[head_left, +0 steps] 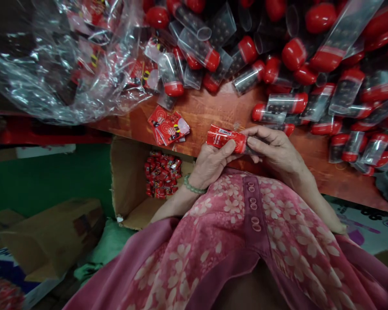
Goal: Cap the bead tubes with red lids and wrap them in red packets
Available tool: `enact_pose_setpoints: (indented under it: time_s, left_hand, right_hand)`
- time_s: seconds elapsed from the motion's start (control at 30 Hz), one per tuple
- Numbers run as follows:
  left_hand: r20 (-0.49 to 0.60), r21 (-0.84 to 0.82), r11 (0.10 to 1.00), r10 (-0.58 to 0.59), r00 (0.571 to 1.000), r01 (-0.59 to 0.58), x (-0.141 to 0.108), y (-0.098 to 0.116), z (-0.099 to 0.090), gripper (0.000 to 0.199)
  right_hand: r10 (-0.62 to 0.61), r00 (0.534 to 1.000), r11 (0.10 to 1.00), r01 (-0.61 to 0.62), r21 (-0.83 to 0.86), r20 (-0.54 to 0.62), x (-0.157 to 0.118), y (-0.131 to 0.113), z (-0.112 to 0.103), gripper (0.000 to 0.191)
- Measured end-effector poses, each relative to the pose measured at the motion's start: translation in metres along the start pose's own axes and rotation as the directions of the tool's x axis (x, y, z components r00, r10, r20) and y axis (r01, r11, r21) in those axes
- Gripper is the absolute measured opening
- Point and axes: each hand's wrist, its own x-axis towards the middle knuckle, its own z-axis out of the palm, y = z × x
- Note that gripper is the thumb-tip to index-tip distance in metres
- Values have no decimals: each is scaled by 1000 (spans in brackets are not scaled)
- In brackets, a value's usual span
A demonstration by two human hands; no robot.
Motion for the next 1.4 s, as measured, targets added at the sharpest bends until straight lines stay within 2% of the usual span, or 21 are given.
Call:
enact_pose_setpoints:
  time_s: [0.2,0.4,0.63,0.97,1.07,1.17,1.23,1.4]
  left_hand:
    - [-49,32,999,-6,999,8,8,0,6,47]
    - [-59,80,997,11,998,-6,15,-4,10,55]
    - [-48,137,991,16,999,-9,21,-5,9,53]
    - [-19,190,975,116,993,-110,23,-8,10,58]
    - [-26,180,976,128,991,-122,27,-15,14,57]
    - [-44,136,978,168,985,-161,31,-20,17,52]
    - [-43,98,976,199,979,-194,32,-21,17,48]
    - [-34,71,974,218,975,-215,33,-16,13,46]
  right_hand:
    - [-99,988,978,76,-194,-115,3,-3,8,38]
    - [-202,956,946,134,-294,-213,6,11,14,40]
    - [-175,955,945,95,-314,-239,10,18,18,45]
    - [-218,941,952,147,-268,-257,13,18,21,44]
    - [-266,911,946,184,-267,-314,14,22,24,41]
    - [-329,862,919,199,-340,-385,16,30,27,38]
    - [-354,848,901,195,-389,-396,18,34,28,39]
    - [-298,900,901,155,-405,-317,20,31,26,44]
